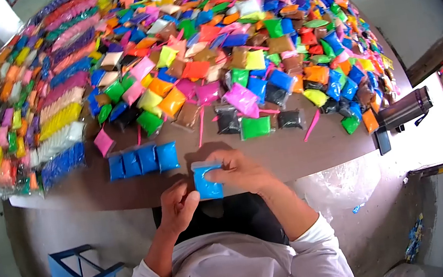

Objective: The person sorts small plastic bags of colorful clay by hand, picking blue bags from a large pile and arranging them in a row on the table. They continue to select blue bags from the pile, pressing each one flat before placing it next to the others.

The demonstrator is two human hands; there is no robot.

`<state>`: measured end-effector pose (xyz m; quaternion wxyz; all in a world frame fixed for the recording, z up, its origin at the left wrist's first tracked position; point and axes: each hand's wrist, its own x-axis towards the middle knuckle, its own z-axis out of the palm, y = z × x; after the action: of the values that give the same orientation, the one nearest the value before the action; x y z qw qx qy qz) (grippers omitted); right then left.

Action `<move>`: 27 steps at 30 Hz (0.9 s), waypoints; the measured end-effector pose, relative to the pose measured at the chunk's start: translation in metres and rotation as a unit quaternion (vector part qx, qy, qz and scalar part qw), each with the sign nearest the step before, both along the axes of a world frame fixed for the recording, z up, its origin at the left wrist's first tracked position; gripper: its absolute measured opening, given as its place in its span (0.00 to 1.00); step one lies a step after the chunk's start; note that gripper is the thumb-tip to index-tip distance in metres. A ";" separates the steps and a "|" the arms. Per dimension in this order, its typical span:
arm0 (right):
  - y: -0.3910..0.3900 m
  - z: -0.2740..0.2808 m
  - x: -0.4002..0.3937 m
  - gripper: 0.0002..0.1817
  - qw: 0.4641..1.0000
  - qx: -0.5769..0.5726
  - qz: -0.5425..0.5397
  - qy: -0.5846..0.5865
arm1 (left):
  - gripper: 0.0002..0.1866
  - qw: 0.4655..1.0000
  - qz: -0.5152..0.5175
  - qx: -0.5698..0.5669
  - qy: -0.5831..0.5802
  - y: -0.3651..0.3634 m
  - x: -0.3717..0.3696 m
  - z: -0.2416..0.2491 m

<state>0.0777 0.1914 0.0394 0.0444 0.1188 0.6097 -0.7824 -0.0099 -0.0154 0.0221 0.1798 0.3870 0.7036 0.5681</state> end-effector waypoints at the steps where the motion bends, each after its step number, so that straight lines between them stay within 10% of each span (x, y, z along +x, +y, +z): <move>1: -0.009 0.000 -0.003 0.12 0.999 0.018 0.035 -0.014 | 0.14 1.000 0.007 -0.006 -0.004 0.000 0.002 0.001; 9: -0.053 -0.010 0.000 0.19 0.989 -0.146 -0.019 0.026 | 0.21 0.995 0.040 0.036 -0.079 -0.002 0.008 -0.010; 14: -0.046 -0.001 0.007 0.17 0.998 0.060 0.014 0.027 | 0.22 0.999 0.037 -0.003 -0.007 -0.002 0.007 -0.013; 22: -0.033 -0.001 -0.005 0.17 0.990 -0.061 0.123 0.035 | 0.24 0.989 -0.006 0.037 -0.141 -0.009 0.000 -0.013; 27: -0.041 0.016 -0.001 0.15 0.978 0.184 0.094 0.036 | 0.26 0.991 0.035 0.030 -0.129 -0.004 0.003 -0.018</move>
<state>0.0766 0.1509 0.0551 0.0729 0.0385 0.7526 -0.6533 -0.0068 -0.0195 0.0045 0.2371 0.2914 0.6700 0.6403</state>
